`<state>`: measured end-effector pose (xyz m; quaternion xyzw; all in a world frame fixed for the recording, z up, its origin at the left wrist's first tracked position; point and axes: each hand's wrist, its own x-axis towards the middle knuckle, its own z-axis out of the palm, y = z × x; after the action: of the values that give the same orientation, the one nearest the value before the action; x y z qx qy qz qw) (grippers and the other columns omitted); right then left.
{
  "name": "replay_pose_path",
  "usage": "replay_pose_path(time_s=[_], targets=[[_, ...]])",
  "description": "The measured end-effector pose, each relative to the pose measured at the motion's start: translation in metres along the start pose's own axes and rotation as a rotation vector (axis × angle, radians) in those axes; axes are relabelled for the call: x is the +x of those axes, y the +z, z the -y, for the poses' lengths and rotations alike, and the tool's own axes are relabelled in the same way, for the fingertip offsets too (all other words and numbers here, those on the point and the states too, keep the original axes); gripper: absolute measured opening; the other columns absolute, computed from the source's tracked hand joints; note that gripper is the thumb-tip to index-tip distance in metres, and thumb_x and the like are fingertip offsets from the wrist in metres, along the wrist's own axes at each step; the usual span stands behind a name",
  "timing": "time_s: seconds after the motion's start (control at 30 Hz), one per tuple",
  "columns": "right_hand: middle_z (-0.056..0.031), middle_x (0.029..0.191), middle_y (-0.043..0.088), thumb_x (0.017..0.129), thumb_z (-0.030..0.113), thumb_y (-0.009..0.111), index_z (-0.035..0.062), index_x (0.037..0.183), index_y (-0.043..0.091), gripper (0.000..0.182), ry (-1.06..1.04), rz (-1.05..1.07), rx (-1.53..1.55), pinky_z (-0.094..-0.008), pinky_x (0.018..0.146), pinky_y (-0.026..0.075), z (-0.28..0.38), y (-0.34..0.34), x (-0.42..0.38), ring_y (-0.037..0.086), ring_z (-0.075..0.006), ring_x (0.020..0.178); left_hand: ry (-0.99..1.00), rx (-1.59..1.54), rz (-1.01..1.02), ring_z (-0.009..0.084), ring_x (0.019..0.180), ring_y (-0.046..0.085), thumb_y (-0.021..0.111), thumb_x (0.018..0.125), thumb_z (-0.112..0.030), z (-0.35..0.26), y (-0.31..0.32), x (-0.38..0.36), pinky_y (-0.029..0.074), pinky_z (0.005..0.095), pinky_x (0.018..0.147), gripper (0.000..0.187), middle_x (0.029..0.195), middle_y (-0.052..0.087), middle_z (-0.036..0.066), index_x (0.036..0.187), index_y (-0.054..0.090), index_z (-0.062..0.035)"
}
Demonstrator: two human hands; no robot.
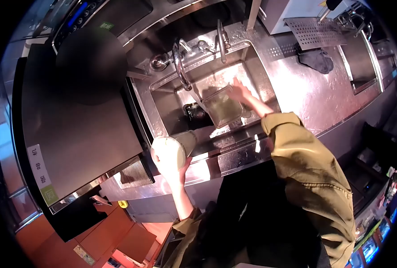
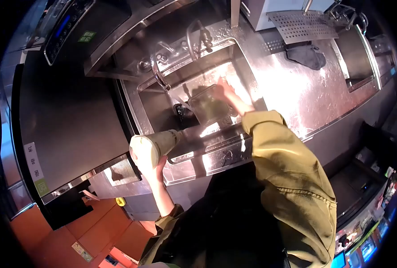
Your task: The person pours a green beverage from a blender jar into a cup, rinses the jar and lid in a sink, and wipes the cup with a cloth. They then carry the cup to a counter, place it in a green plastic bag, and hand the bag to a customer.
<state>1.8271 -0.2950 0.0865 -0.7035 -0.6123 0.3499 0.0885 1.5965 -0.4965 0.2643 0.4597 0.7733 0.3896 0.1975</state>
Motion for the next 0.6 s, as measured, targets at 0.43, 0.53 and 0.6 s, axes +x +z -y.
replay_pose_path(time_s=[0.43,0.53,0.6], targets=[[-0.0183,0.098,0.062,0.087,0.027,0.047,-0.0034,0.109,0.050,0.038,-0.204,0.422,-0.225,-0.0354,0.078,0.047,-0.061,0.046,-0.033,0.060,-0.0282,0.090,-0.043,0.059,-0.032,0.0305,0.117,0.042,0.086,0.045,-0.016,0.021,-0.001,-0.014,0.033,0.0415,0.102,0.105,0.128,0.040,0.016,0.132,0.029,-0.0035],[-0.0168,0.097,0.063,0.089,0.026,0.044,-0.0031,0.105,0.053,0.034,-0.357,0.408,-0.312,-0.0341,0.077,0.048,-0.043,0.003,-0.046,0.060,-0.0259,0.087,-0.057,-0.277,0.041,0.0283,0.114,0.045,0.087,0.046,-0.013,-0.013,0.001,-0.014,0.035,0.0389,0.101,0.103,0.125,0.043,0.016,0.131,0.029,-0.0015],[-0.0158,0.096,0.063,0.091,0.026,0.043,-0.0029,0.102,0.055,0.033,-0.472,0.381,-0.290,-0.0332,0.076,0.048,-0.028,-0.046,-0.057,0.061,-0.0244,0.085,-0.053,-0.300,0.043,0.0259,0.115,0.045,0.087,0.046,-0.012,-0.034,0.000,-0.019,0.035,0.0366,0.100,0.101,0.123,0.045,0.016,0.130,0.031,-0.0005]])
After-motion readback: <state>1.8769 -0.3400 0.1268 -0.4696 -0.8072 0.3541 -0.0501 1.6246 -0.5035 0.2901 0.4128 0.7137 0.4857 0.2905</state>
